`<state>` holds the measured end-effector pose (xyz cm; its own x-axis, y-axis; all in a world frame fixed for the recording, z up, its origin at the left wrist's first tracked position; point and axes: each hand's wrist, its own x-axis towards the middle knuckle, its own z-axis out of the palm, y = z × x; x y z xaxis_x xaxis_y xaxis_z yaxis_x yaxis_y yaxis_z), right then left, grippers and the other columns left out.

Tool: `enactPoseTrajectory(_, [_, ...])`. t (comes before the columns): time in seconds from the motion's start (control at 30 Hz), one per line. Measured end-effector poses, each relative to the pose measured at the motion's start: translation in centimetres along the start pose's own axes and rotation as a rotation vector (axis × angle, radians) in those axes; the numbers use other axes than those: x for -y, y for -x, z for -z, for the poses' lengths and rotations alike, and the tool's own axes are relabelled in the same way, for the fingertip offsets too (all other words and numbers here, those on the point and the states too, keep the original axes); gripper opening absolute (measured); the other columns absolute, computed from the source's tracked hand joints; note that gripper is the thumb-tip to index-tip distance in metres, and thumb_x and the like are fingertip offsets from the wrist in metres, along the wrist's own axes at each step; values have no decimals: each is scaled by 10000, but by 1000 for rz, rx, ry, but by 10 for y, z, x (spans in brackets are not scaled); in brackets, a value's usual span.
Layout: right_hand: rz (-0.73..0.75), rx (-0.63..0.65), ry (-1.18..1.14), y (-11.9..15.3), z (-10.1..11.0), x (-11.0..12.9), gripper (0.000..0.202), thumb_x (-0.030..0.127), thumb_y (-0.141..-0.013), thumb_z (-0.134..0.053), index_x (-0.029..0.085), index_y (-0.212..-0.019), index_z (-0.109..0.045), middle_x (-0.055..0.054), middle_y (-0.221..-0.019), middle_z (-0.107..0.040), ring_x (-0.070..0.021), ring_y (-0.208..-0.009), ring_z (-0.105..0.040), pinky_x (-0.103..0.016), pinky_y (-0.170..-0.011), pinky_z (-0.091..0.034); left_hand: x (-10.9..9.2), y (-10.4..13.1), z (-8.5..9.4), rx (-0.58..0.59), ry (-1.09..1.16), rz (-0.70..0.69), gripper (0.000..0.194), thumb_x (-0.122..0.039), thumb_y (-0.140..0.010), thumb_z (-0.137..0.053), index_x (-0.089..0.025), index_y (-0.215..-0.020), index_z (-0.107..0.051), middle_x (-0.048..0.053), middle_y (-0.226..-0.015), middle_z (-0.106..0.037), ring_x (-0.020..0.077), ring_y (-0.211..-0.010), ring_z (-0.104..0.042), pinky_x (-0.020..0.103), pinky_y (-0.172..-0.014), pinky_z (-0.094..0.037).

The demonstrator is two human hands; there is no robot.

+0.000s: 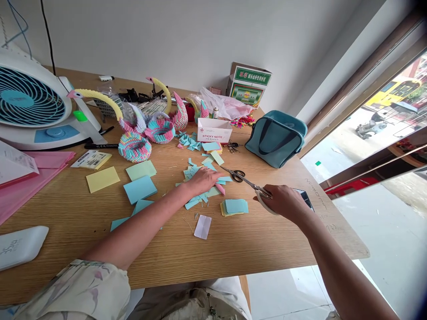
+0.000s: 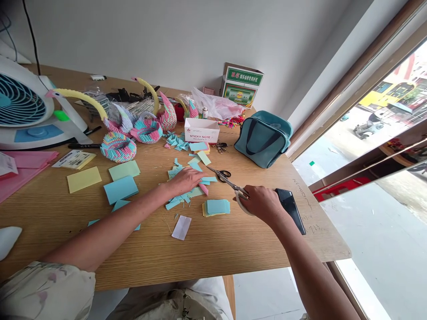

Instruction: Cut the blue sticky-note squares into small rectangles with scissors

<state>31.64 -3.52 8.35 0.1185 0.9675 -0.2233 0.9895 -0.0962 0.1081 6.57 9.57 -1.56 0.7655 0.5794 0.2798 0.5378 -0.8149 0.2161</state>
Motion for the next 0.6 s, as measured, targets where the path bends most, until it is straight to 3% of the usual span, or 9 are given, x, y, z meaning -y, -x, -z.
enactPoseTrajectory(0.13, [-24,-8,-27,2,-8,-8,404,595,-932,-486,236,-819,-631,-72,-792,-733,-249,-735,-682,-287,-538,-285,-9,3,5,-23,-21,-83,195,-230,-949,-583,-219,-1082,-725,111,-1169,-676,261,-1082,-591,379,-917,-424])
enactPoseTrajectory(0.27, [-38,-45,-62,3,-15,-12,439,636,-925,-479,237,-786,-598,-63,-759,-717,-247,-730,-678,-283,-534,-279,-18,0,5,90,-15,-196,204,-345,-960,-597,-228,-906,-756,100,-1066,-655,259,-1042,-541,396,-916,-397])
enactPoseTrajectory(0.4, [-37,-60,-98,5,-19,-15,443,653,-907,-499,238,-773,-579,-56,-741,-707,-239,-704,-670,-279,-526,-267,-18,-7,3,76,37,-131,216,-381,-947,-625,-203,-918,-743,108,-1117,-656,263,-1079,-531,400,-939,-394])
enactPoseTrajectory(0.6, [-76,-140,-199,15,-23,-27,485,692,-891,-488,238,-727,-530,-39,-653,-656,-208,-606,-608,-265,-525,-291,-21,-28,12,-117,273,13,176,-332,-963,-604,-196,-994,-711,75,-1041,-722,238,-1077,-601,386,-985,-431])
